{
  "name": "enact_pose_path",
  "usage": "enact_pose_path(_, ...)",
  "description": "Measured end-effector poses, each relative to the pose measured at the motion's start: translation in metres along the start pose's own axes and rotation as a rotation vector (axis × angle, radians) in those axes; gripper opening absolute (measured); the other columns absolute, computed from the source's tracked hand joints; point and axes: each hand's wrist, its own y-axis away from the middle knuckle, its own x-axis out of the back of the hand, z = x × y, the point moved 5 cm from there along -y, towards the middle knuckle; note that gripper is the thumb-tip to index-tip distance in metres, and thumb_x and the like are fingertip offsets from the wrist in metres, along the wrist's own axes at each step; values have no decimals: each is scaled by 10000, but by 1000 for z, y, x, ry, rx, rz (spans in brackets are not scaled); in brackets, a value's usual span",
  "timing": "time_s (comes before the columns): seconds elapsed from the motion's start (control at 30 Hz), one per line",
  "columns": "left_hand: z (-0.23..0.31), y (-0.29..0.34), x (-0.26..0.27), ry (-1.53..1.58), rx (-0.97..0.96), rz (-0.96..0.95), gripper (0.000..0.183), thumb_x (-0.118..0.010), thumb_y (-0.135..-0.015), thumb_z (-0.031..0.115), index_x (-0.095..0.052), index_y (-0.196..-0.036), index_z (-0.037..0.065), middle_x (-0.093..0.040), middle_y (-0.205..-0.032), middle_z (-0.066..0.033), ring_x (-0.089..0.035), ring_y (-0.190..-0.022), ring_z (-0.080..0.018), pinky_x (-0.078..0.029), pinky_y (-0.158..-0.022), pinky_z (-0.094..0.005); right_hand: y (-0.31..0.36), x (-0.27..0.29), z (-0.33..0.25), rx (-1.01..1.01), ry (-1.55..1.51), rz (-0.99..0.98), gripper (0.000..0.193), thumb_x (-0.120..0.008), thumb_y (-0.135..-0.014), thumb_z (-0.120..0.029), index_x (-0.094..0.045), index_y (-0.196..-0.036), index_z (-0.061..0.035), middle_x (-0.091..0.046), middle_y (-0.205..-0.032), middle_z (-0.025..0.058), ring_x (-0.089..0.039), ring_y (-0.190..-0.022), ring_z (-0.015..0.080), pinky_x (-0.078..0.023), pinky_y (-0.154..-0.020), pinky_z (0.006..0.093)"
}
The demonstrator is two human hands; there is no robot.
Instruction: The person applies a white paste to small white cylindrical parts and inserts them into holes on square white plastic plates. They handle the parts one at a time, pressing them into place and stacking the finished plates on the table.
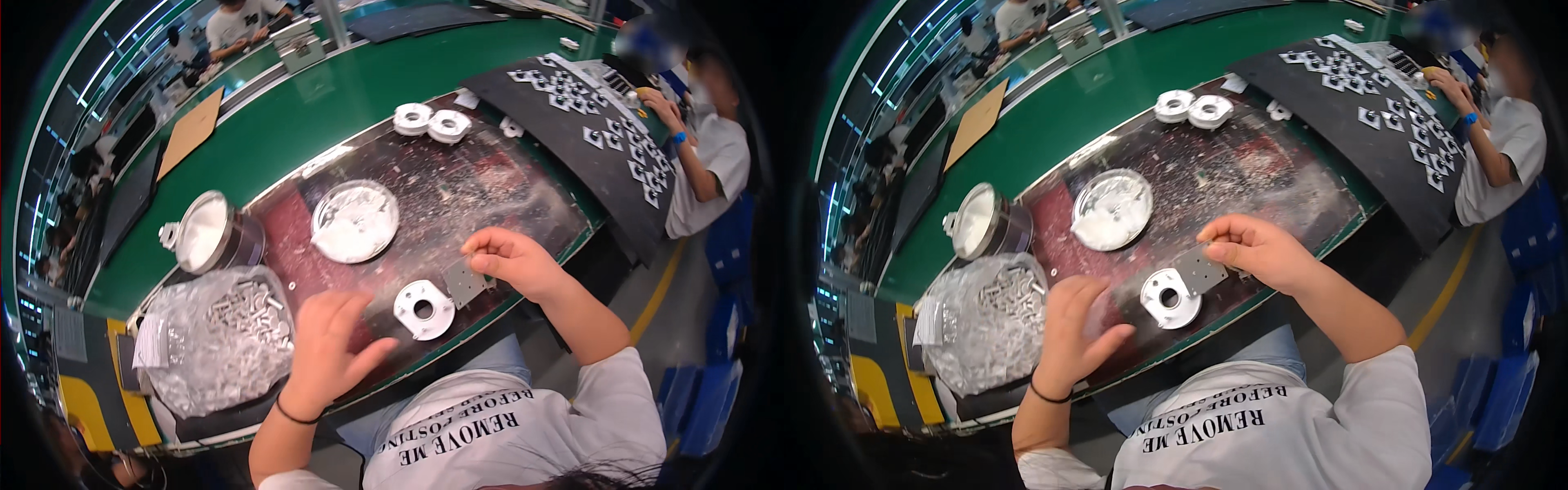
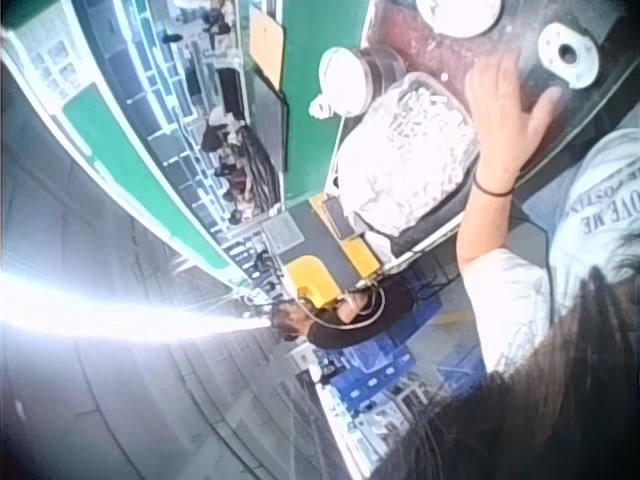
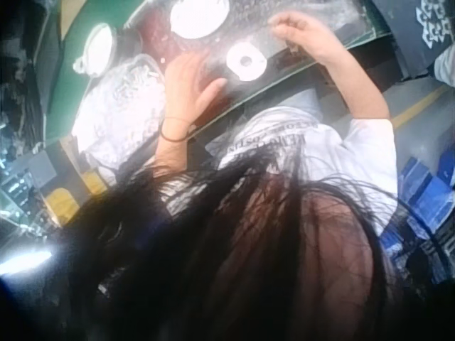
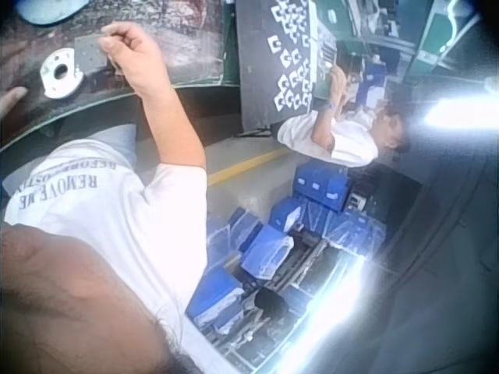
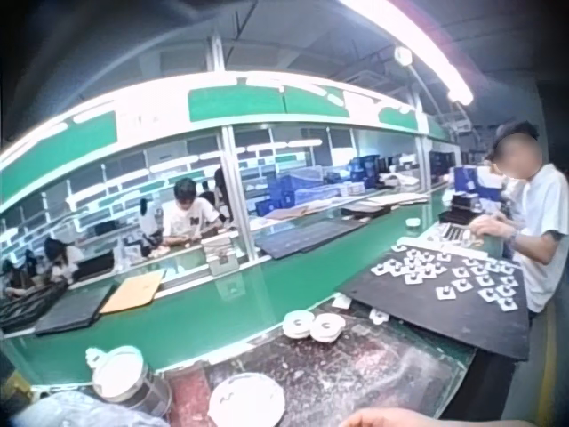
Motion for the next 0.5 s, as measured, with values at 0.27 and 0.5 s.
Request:
enact_pose_path(0.27, 7, -6, -49, 96, 138, -33, 1148, -827, -548, 476, -227, -1386, -28, -482, -1181, -160, -451, -1053, -337, -324, -913, -450, -25, -29, 26, -129, 86, -123, 187, -657, -860, -93, -501, -943, -32, -580, -812, 11, -537, -749, 52, -444, -664, 202)
enact_pose_path(0.5, 1, 1, -65, 110, 108, -4, 1087, -818, -601, 399, -207, -1389, -32, -493, -1164, -154, -439, -1069, -330, -304, -942, -451, -25, -30, 41, -205, 194, -99, 191, -668, -850, -91, -507, -933, -33, -575, -793, 9, -533, -724, 55, -437, -631, 206)
